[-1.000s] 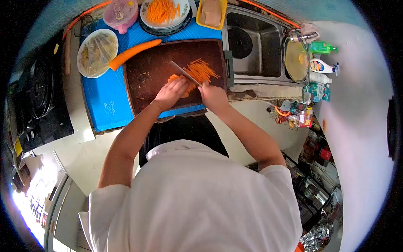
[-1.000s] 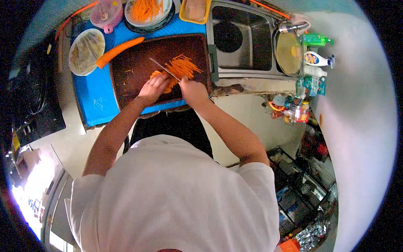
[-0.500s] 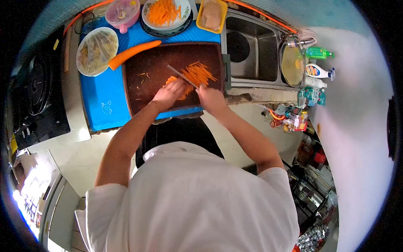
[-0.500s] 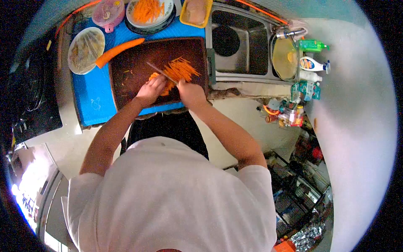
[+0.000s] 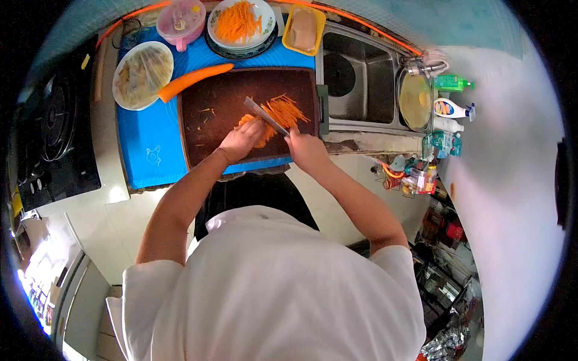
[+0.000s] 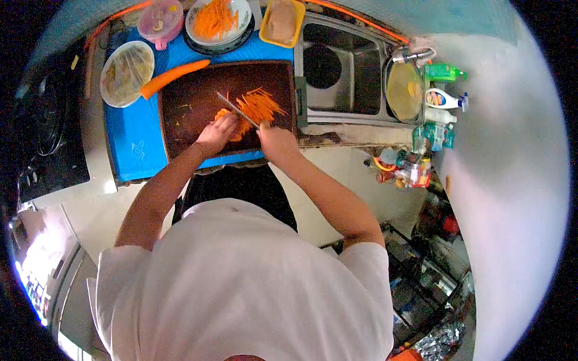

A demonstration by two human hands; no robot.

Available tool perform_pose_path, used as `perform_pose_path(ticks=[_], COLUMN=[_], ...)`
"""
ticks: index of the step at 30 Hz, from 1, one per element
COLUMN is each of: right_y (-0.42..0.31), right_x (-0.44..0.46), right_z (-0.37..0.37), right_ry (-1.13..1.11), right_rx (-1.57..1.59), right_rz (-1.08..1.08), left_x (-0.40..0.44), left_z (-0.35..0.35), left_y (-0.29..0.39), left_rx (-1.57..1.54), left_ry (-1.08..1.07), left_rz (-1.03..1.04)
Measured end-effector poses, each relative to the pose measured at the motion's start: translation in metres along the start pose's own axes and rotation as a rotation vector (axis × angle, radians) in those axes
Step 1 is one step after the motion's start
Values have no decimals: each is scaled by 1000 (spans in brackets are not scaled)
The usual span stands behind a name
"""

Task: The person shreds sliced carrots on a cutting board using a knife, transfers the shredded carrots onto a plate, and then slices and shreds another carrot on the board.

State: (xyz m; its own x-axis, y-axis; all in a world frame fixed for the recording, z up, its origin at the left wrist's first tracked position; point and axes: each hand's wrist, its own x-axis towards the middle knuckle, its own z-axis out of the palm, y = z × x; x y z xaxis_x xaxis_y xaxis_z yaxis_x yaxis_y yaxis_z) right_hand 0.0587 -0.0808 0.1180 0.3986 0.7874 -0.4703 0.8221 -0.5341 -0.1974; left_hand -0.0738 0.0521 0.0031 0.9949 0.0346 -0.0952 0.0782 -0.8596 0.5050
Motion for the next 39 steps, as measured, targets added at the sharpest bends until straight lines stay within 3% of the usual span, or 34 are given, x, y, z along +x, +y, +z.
perform_pose_path(ticks=[7,10,16,19,24,27,39], right_y=[3,3,1,-4,-11,-7,-8], right_x=[6,8,8,4,-8,13,6], right_z=[42,36,34,22,5,34,25], right_ry=[138,156,157,90,-22,36,7], right_rx=[-20,-7,-5,-20,-95,-42,-48], right_rz=[-62,-64,-54,-29,41,7,9], left_x=[-3,-1,-6,-7,-6,-6,-9], left_z=[6,6,5,11,11,14,4], left_y=[0,-4,-3,-5,-8,-8,-4], left_rx=[-16,217,29,79,65,62,40], left_ry=[81,192,248,311,243,231,151], left_rz=[25,158,68,93,72,63,19])
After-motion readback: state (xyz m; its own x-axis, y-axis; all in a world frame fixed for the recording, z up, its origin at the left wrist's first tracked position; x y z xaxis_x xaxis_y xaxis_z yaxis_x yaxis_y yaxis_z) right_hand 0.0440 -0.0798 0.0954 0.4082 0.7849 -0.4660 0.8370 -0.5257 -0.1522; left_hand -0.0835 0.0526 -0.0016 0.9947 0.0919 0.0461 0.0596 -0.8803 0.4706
